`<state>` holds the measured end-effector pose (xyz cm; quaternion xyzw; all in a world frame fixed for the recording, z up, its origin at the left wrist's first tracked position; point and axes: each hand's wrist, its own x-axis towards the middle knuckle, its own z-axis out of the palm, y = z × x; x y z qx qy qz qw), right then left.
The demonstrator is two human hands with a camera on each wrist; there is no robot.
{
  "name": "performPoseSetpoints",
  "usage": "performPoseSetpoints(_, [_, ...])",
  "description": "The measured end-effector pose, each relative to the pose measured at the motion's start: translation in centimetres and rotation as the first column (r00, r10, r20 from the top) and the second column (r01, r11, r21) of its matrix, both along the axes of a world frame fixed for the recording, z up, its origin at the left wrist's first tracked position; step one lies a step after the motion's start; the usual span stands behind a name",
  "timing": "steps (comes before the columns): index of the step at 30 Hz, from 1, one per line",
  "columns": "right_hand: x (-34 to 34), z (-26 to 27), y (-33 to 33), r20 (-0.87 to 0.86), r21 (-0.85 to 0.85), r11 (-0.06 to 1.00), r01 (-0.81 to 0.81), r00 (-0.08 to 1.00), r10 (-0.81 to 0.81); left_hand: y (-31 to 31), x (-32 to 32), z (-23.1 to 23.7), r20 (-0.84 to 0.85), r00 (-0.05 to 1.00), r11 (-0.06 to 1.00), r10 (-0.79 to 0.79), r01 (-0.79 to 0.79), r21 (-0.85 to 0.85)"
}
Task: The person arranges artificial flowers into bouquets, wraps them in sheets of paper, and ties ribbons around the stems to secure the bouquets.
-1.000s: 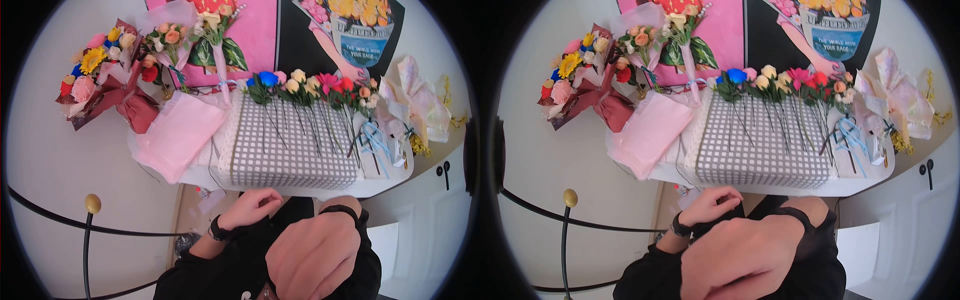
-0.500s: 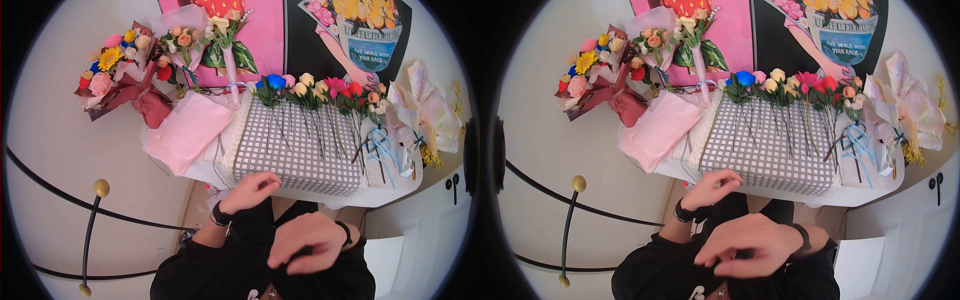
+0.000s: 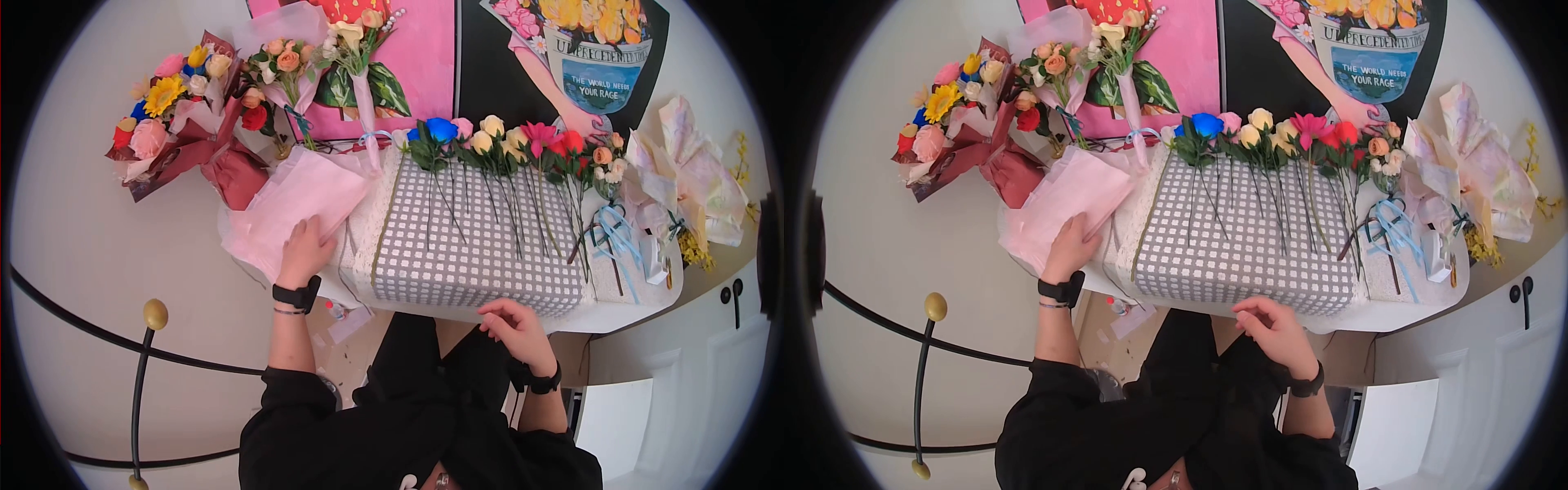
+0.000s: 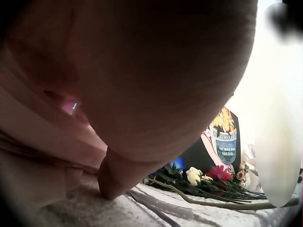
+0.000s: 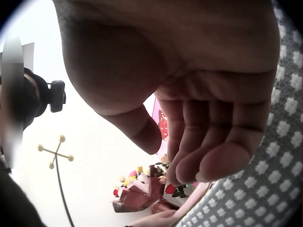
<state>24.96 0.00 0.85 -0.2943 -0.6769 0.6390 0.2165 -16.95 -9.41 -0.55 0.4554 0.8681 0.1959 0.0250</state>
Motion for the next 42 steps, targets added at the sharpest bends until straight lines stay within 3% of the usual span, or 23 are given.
performPoseSetpoints(1, [0.1,-0.3,0.2,0.005,-0.002,1.0,0.008,1.0,-0.008,0.0,-0.4,-0.6,0.005,1.0,1.0,-0.008,0.008,-0.002])
performPoseSetpoints(3, [0.1,-1.1,0.5,0.042,0.048,0.994,0.1,0.994,-0.102,-0.4,-0.3,-1.0,-0.092,0.995,0.978,-0.031,0.049,0.202])
performPoseSetpoints(13, [-1.0,-2.9,0.9,0.057,0.149,0.976,0.159,0.984,-0.169,-1.0,1.0,0.8,-0.051,0.999,0.974,-0.013,0.024,0.224])
performPoseSetpoints(18, [-1.4,-2.8,0.4,0.093,0.092,0.985,0.146,0.984,-0.155,-1.3,0.7,0.4,0.036,0.991,0.94,-0.125,0.107,0.325])
performPoseSetpoints(22, [-1.4,-3.3,0.4,0.105,0.06,0.99,0.131,0.985,-0.136,-1.5,0.5,0.6,-0.063,0.998,0.959,-0.015,0.032,0.281])
performPoseSetpoints(24, [-1.5,-3.0,0.3,0.112,0.035,0.988,0.148,0.982,-0.151,-1.4,1.1,1.3,-0.068,0.989,0.907,0.128,-0.089,0.412])
performPoseSetpoints(27, [-1.6,-2.9,0.3,0.112,0.035,0.99,0.137,0.984,-0.14,-1.8,2.5,3.3,-0.035,0.979,0.869,0.202,-0.163,0.466])
performPoseSetpoints(31, [-1.7,-3.1,0.3,0.101,0.036,0.991,0.133,0.986,-0.136,-2.3,5.6,4.5,-0.075,0.981,0.82,0.178,-0.106,0.563])
performPoseSetpoints(33, [-2.0,-3.1,0.1,0.072,0.006,0.99,0.138,0.988,-0.138,-2.3,8.2,3.9,-0.328,0.944,0.79,0.018,0.187,0.583])
performPoseSetpoints(35, [-2.7,-3.0,-0.1,0.034,-0.046,0.989,0.139,0.99,-0.137,-1.9,12.1,4.6,-0.272,0.936,0.824,-0.224,0.331,0.46])
performPoseSetpoints(39, [-4.1,-2.9,-0.4,-0.12,-0.208,0.97,0.122,0.981,-0.149,0.1,19.1,1.7,-0.251,0.843,0.771,-0.475,0.537,0.343])
performPoseSetpoints(42, [-3.3,-5.5,0.8,0.004,-0.27,0.943,0.192,0.98,-0.199,1.0,22.9,0.0,-0.197,0.745,0.681,-0.637,0.664,0.308])
